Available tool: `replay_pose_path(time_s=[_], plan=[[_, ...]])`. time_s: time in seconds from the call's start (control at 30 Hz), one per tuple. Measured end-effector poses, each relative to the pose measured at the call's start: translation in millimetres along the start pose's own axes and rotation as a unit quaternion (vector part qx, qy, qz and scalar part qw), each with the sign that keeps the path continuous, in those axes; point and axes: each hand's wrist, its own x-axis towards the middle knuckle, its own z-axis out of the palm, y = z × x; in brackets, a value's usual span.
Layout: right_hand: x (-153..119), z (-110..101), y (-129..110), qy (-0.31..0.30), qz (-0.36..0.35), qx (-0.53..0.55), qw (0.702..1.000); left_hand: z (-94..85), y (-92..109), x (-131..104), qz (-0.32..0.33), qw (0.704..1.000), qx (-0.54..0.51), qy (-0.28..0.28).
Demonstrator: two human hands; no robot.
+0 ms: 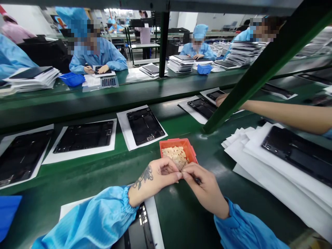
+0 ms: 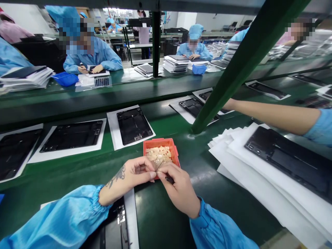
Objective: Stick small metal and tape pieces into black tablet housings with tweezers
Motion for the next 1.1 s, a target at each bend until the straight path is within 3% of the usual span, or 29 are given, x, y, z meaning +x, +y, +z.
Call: replay_pose_path(time_s=[0.2, 0.4, 0.47, 0.53, 0.57, 0.63, 0.7, 0.77, 0.83, 0.97, 1.03, 1.1], plan=[[0, 1, 0, -0.005, 0.002, -0.011, 1.0, 0.9, 1, 0, 0.004, 0.999, 0.03, 0.01], [1, 1, 3, -0.001, 0.032, -0.017, 0.999, -6.7, 7, 1, -0.014, 1.0, -0.025, -0.002], [1, 1, 5, 0.034, 0.058, -0.019, 0.998, -11.3, 7, 4, 0.009, 1.0, -0.023, 0.019], [1, 1, 7, 0.071, 0.086, -0.017, 0.994, -14.8, 4, 9, 0.053, 0.995, 0.052, 0.073], [1, 1, 8, 0.084, 0.097, -0.016, 0.992, -15.7, 1, 13, 0.088, 0.983, 0.121, 0.104], [0, 1, 9, 0.1, 0.109, -0.015, 0.989, -15.1, -3, 20, 0.166, 0.931, 0.287, 0.15], [1, 1, 9, 0.108, 0.11, -0.018, 0.988, -12.1, -6, 26, 0.221, 0.865, 0.423, 0.151], [1, 0, 9, 0.111, 0.105, -0.023, 0.988, -8.8, -6, 30, 0.239, 0.834, 0.481, 0.128], [2, 0, 8, 0.106, 0.094, -0.024, 0.99, -6.9, -4, 31, 0.231, 0.859, 0.447, 0.096], [1, 0, 8, 0.076, 0.056, -0.007, 0.995, -8.2, 3, 23, 0.092, 0.982, 0.163, 0.018], [0, 1, 7, 0.06, 0.044, 0.006, 0.997, -9.1, 6, 18, 0.02, 0.999, 0.045, -0.023], [0, 1, 8, 0.049, 0.039, 0.014, 0.998, -8.7, 7, 13, -0.013, 0.999, -0.003, -0.043]])
